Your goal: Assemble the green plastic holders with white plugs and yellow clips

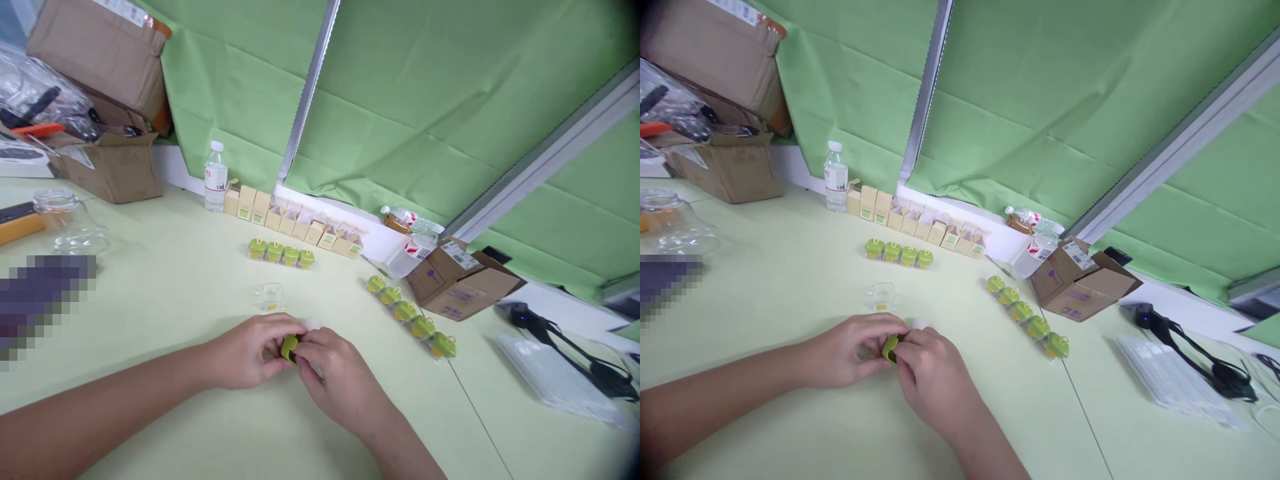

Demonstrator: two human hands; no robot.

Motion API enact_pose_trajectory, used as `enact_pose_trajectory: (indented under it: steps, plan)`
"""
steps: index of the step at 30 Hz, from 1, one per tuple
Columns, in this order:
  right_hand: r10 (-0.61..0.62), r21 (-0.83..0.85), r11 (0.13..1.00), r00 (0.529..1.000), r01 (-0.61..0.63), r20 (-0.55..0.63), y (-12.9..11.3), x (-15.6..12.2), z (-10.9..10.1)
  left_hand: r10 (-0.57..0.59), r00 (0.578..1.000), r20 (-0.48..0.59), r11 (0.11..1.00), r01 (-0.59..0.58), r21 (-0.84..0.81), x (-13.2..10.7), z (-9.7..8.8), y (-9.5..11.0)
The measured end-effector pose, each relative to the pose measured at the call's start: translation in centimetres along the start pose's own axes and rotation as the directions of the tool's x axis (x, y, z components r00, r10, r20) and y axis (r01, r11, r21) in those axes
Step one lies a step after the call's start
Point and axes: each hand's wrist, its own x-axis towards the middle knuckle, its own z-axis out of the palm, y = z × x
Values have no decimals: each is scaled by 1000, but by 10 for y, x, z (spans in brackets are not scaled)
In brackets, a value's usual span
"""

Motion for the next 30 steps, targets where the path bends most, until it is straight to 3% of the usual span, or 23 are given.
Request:
enact_pose_trajectory:
  steps: [6,16,21,25,27,30]
  plan:
    - [62,147,987,998,-64,21,3,2,-5,-40,999,14,999,41,-3,0,-2,0]
    - [179,70,982,984,-177,-19,3,1,5,-83,996,16,994,84,-76,-1,-1,-2]
    - [149,126,981,989,-150,15,2,1,0,-129,992,-8,990,128,-54,0,-4,-9]
    - [172,226,964,975,-137,-142,3,1,-5,-104,994,-45,991,99,-86,1,-6,-7]
    - [286,330,920,939,-213,-193,4,2,-5,-89,995,-56,991,82,-105,2,-7,-3]
    - [424,629,708,905,-321,-16,5,6,-2,-91,991,-97,991,80,-111,2,-8,2]
